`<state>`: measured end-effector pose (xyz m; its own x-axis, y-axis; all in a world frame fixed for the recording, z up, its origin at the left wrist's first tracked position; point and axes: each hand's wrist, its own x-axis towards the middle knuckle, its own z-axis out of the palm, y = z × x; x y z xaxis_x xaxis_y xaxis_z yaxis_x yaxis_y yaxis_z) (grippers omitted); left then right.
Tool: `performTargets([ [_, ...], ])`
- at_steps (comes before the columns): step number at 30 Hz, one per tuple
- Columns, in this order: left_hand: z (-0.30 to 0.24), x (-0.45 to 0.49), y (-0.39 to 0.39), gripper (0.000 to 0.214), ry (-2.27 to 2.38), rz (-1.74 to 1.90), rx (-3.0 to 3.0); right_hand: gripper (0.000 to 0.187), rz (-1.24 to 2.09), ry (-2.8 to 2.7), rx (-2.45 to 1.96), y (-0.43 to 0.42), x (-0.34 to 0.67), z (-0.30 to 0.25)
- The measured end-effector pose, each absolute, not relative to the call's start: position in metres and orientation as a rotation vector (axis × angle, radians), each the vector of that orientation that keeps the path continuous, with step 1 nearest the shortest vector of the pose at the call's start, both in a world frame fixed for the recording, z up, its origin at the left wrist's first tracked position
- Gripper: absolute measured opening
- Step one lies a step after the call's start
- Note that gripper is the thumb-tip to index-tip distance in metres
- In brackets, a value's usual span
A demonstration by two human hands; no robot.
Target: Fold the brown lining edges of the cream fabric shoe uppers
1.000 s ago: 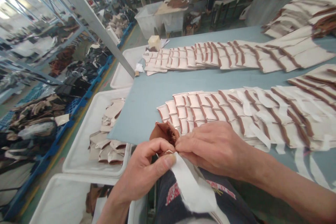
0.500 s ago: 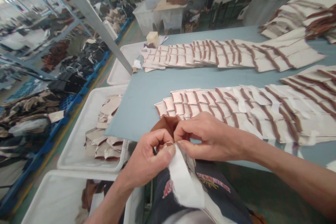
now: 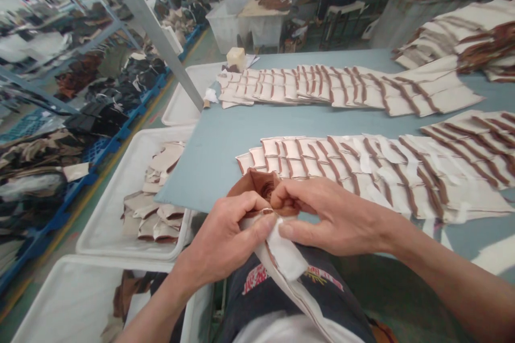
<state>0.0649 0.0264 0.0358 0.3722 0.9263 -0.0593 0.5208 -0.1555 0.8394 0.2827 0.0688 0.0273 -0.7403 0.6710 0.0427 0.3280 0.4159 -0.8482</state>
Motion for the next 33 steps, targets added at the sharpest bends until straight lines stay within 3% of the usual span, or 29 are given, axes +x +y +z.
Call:
performTargets([
  [6,0.046,0.055,0.013,0.01,1.213,0.65,2.001,0.017,1.127,-2.339,-0.854,0.053,0.27,0.031],
  [11,0.039,0.055,0.006,0.011,1.213,0.815,2.203,0.011,1.262,-2.181,-0.914,0.047,0.263,0.033],
  [14,0.035,0.052,0.004,0.011,1.077,0.854,2.367,0.011,1.477,-2.038,-0.93,0.045,0.261,0.03],
  [19,0.024,0.041,0.0,0.03,0.883,0.816,2.644,0.021,1.942,-1.655,-0.838,0.037,0.262,0.02],
  [23,0.023,0.042,-0.007,0.027,0.828,0.854,2.585,0.022,2.162,-1.387,-0.68,0.03,0.261,0.015],
  [33,0.047,0.057,-0.003,0.011,1.112,0.748,2.18,0.003,1.701,-1.856,-0.983,0.026,0.265,0.036],
])
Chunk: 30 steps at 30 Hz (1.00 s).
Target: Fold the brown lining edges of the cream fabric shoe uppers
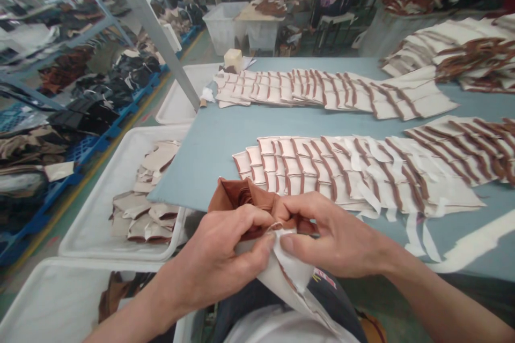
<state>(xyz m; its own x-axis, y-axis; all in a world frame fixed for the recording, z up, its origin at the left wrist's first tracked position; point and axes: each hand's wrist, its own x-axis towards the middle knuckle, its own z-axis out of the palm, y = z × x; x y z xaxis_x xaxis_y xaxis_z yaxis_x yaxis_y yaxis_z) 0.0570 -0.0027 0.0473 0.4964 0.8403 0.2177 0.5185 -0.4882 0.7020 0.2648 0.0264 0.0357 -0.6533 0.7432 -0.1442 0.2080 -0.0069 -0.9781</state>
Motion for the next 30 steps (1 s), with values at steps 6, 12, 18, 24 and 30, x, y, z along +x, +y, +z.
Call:
performTargets([
  [6,0.054,0.059,0.005,0.011,1.148,0.613,2.153,0.013,1.505,-1.98,-1.019,0.024,0.268,0.036],
  [12,0.063,0.057,0.015,0.01,1.096,0.464,2.048,0.017,1.432,-2.036,-1.018,0.022,0.274,0.039],
  [18,0.06,0.056,0.016,0.015,0.987,0.431,2.172,0.016,1.483,-1.938,-1.009,0.017,0.269,0.031],
  [24,0.042,0.053,0.006,0.024,0.834,0.474,2.642,0.014,1.676,-1.57,-1.11,0.007,0.255,0.021],
  [30,0.027,0.044,0.005,0.023,0.783,0.484,2.78,0.02,2.059,-1.272,-1.103,0.006,0.254,0.014],
])
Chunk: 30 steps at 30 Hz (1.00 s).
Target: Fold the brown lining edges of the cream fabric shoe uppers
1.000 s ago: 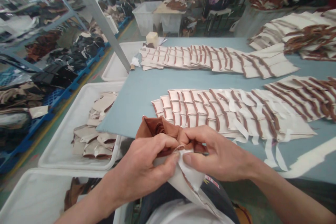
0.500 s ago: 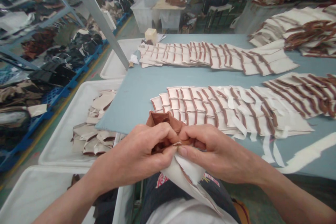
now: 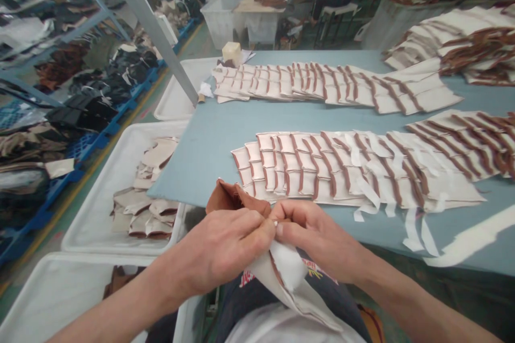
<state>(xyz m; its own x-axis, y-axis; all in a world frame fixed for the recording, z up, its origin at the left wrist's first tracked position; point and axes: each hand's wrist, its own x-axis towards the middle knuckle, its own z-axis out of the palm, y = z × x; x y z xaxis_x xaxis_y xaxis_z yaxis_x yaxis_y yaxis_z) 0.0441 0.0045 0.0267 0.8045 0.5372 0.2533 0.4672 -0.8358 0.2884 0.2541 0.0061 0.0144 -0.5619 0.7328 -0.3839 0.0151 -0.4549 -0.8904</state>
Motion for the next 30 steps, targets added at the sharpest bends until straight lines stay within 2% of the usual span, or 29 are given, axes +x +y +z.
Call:
performTargets([
  [4,0.019,0.042,0.003,0.021,0.692,0.699,2.811,0.024,2.189,-1.233,-1.02,0.009,0.261,0.016],
  [7,0.017,0.042,0.0,0.021,0.739,0.704,2.834,0.019,2.265,-1.236,-0.959,0.013,0.265,0.014],
  [12,0.02,0.042,0.001,0.024,0.841,0.606,2.799,0.011,2.212,-1.263,-0.999,0.021,0.26,0.011],
  [17,0.017,0.039,0.006,0.02,0.61,0.788,2.782,0.012,2.218,-1.401,-1.013,0.022,0.259,0.021],
  [19,0.018,0.039,0.005,0.013,0.652,0.851,2.654,0.009,2.107,-1.537,-1.02,0.02,0.262,0.026],
  [22,0.028,0.04,0.001,0.007,0.816,0.82,2.49,0.008,1.71,-1.822,-1.051,0.017,0.266,0.031],
  [26,0.045,0.043,0.003,0.031,0.944,0.578,2.308,0.015,1.253,-2.08,-0.932,0.013,0.27,0.032],
  [30,0.043,0.048,0.005,0.038,0.944,0.539,2.447,0.016,1.076,-2.213,-0.824,0.011,0.275,0.027],
])
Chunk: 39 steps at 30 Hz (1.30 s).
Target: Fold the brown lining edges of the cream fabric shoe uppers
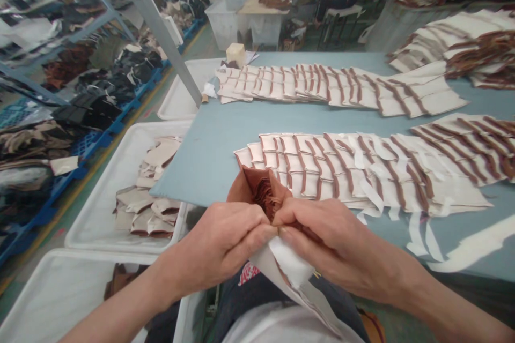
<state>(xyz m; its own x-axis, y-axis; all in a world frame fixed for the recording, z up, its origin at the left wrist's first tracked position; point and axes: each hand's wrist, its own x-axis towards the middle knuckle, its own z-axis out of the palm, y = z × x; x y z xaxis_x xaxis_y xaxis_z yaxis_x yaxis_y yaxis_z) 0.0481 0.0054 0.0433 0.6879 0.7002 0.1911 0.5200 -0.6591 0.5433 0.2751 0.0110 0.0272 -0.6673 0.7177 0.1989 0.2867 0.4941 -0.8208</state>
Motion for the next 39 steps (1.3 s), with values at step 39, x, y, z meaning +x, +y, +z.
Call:
performTargets([
  [39,0.013,0.064,0.032,0.048,0.948,0.501,1.716,0.03,1.333,-1.757,-1.08,0.033,0.281,0.0],
])
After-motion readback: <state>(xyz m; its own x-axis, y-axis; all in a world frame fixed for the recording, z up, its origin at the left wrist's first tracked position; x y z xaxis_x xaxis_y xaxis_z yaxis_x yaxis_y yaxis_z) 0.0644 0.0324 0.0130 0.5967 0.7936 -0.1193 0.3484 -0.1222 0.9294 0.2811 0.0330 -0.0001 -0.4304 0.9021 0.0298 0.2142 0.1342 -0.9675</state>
